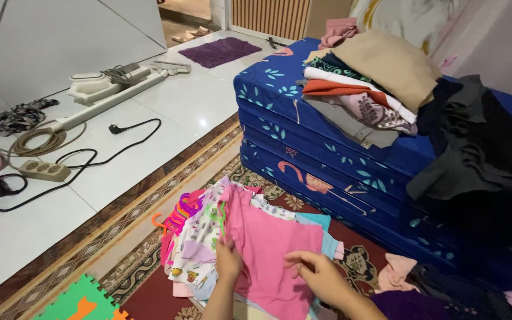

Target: The person hangs several shirts of various colors and patterns onto hangers and places them inside a closet. Between hanging each item, the person sorts through a pile of clothes on the floor.

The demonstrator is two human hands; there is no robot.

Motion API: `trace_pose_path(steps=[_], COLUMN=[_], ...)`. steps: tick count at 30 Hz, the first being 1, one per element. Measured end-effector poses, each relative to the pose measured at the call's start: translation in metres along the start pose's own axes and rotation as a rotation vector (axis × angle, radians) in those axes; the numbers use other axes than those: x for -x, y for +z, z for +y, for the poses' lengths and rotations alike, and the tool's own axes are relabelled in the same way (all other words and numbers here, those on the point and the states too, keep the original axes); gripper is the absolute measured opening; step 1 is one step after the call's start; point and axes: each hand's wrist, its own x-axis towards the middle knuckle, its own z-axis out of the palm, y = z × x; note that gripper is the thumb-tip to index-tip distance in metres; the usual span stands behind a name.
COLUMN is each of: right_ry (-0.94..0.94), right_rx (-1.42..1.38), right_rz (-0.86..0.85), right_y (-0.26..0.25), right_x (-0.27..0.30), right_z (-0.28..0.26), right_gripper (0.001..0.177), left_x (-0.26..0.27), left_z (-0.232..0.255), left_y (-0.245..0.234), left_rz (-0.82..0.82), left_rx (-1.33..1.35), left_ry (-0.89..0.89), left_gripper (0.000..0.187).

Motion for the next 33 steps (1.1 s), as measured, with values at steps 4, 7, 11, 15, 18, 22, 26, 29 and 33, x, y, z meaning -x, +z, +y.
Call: trace_pose_path(steps=[4,7,11,15,18,22,26,29,33], right_ry=[0.027,-0.116,-0.342,-0.768,-0.555,-0.872,-0.63,-0.606,-0.429], right_rx=[-0.004,0.044,0.116,0.409,0.274,0.606,0.568,0.604,0.596], right_rz=[0.036,0.106,0.288,0.608,0.726,0.863,0.838,0.881,0.963], right_y=[-0.005,-0.011,-0.028,-0.071,-0.113,-0.172,-0.231,-0.263,-0.288], right_x=[0.011,0.014,0.02,0.04,0.078,0.132,0.19,0.245,0.325], right_z=[-0.018,-0.024,-0.056,-0.106,-0.157,-0.194,-0.2,-0.211,-0.229], right_gripper=[0.032,0.035,0.03,0.03,0.045,0.042,0.024,0.016,0.014], left_x=[0.017,0.015,0.016,0.036,0.063,0.106,0.142,0.181,0.232], left_z=[0.1,0.155,0.239,0.326,0.387,0.458,0.513,0.563,0.624], left_y=[-0.08,-0.118,-0.152,-0.166,-0.177,-0.179,-0.159,-0.164,-0.166], left_rz=[0.049,0.081,-0.073,-0.326,-0.515,-0.641,-0.808,-0.89,-0.712], left_rx=[0.174,0.201,0.301,0.467,0.601,0.641,0.739,0.837,0.326], left_ry=[0.014,0.076,0.354,0.45,0.588,0.674,0.655,0.706,0.826], left_gripper=[0.037,0.039,0.05,0.053,0.059,0.057,0.04,0.033,0.031])
